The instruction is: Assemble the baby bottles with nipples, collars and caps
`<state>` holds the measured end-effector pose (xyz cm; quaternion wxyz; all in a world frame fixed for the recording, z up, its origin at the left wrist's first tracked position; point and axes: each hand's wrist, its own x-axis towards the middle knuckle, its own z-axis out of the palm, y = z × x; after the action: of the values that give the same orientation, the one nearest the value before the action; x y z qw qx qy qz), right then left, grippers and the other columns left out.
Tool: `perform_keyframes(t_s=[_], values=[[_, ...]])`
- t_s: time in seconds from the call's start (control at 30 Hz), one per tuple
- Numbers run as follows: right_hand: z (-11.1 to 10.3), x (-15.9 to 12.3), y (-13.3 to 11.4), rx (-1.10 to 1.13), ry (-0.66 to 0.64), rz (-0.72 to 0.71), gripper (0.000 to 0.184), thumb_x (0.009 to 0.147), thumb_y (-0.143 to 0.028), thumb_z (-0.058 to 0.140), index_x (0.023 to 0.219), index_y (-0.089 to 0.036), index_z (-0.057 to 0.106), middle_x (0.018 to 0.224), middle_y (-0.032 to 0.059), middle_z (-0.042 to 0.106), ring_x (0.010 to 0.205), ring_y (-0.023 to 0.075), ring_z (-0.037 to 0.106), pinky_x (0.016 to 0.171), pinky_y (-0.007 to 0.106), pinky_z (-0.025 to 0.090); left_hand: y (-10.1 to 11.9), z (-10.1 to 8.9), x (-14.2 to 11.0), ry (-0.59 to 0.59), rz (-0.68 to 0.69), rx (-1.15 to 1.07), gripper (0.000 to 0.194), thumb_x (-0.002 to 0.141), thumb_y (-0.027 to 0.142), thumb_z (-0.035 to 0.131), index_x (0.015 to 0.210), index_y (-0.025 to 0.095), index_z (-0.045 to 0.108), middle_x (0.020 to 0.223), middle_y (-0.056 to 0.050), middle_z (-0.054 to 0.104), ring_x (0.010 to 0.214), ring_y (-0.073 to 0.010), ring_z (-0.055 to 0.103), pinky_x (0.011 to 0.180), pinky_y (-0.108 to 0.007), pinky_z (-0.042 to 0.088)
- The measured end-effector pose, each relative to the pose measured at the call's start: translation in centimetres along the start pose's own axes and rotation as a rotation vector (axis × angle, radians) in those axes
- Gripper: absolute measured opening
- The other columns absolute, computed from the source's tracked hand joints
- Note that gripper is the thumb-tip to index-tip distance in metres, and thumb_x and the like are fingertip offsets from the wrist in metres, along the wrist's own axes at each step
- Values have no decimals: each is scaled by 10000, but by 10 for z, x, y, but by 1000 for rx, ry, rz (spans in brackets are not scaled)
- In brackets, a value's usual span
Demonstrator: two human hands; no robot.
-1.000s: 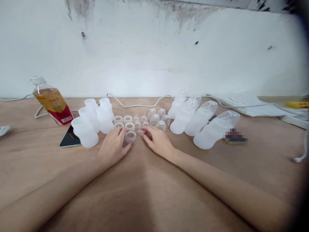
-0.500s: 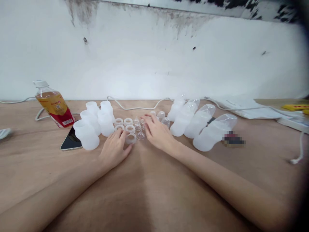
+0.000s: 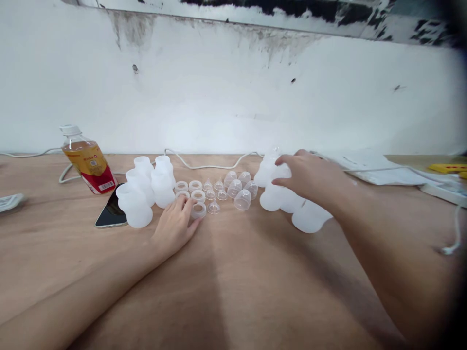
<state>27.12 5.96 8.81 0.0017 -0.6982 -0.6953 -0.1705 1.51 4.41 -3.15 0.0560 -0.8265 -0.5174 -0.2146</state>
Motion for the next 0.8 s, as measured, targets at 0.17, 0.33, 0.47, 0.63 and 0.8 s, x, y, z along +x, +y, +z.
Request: perform_keyframes(t_s=[0.17,0.33,0.47,0.63,0.8], values=[[-33,-32,-3,109,155,-114,351,670,-500,548,853,-204,593,785,73,550,559,160,479,519,293,332,22,-28,-2,284,149,-174,427,792,335,489,1140,120,368,1122,-144,440,1067,-242,428,897,-383,384],[-30,-48,-48,524,-9,-331,394,640,-569,541,760,-194,558,644,10,544,554,133,481,507,245,333,47,-52,-10,105,213,-346,478,783,396,494,1170,167,333,1154,-108,474,1069,-238,442,891,-392,379],[-3,-44,-77,729,-232,-338,391,697,-551,497,829,-183,498,665,9,552,548,122,488,470,226,315,43,-43,-12,-48,89,-310,312,810,350,434,1056,162,397,973,-85,553,865,-224,535,729,-371,438],[17,-39,-78,883,-432,-475,370,743,-515,471,899,-181,502,693,12,576,552,114,508,507,233,352,31,-41,-6,-201,187,-176,395,799,409,413,1113,171,387,968,-85,551,826,-231,556,660,-348,451],[12,-32,-71,967,-589,-553,354,751,-498,477,874,-168,516,703,14,586,560,106,523,516,227,375,31,-45,-2,-248,166,-201,479,786,528,386,1150,217,391,932,-55,581,781,-216,589,619,-314,463]])
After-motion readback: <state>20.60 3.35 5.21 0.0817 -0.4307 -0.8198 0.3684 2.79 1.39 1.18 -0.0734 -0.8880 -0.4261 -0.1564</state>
